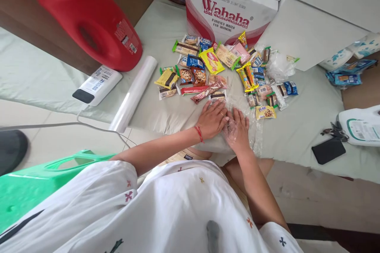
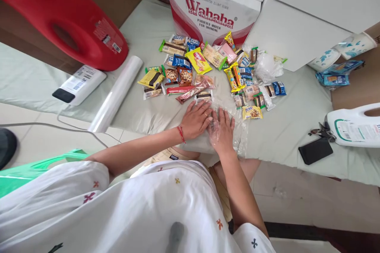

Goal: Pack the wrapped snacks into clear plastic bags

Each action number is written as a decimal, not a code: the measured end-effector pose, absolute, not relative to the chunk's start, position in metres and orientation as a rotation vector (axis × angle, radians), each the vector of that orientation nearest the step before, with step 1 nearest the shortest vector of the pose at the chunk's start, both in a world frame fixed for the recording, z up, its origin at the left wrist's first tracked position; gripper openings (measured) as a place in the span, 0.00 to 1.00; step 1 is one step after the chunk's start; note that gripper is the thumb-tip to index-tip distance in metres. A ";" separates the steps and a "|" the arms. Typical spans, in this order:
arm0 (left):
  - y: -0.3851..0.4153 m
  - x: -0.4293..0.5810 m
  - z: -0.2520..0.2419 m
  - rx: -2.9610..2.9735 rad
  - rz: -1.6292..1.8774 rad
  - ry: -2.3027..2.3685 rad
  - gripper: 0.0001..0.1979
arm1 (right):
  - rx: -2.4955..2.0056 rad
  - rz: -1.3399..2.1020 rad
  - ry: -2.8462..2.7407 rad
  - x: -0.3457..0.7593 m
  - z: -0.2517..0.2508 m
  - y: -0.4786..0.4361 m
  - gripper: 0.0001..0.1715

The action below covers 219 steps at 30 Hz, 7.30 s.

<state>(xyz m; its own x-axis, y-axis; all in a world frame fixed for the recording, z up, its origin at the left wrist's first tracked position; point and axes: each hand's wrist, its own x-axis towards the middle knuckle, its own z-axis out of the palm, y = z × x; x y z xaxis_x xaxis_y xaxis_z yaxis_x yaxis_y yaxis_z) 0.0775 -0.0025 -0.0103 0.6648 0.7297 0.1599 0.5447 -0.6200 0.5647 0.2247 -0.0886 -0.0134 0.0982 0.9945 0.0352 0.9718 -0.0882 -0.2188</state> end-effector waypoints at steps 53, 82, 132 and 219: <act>0.082 0.166 0.025 1.094 0.450 1.193 0.11 | -1.823 -0.492 -1.639 0.234 0.057 -0.165 0.08; 0.012 0.117 0.027 2.630 0.234 0.759 0.14 | -1.837 0.270 -2.240 0.181 0.009 -0.155 0.09; 0.011 0.030 -0.011 2.539 0.195 0.632 0.30 | -1.943 0.271 -2.513 0.272 0.048 -0.093 0.27; -0.006 0.103 0.014 2.166 0.238 1.058 0.23 | -1.922 0.406 -1.133 0.287 0.011 -0.119 0.25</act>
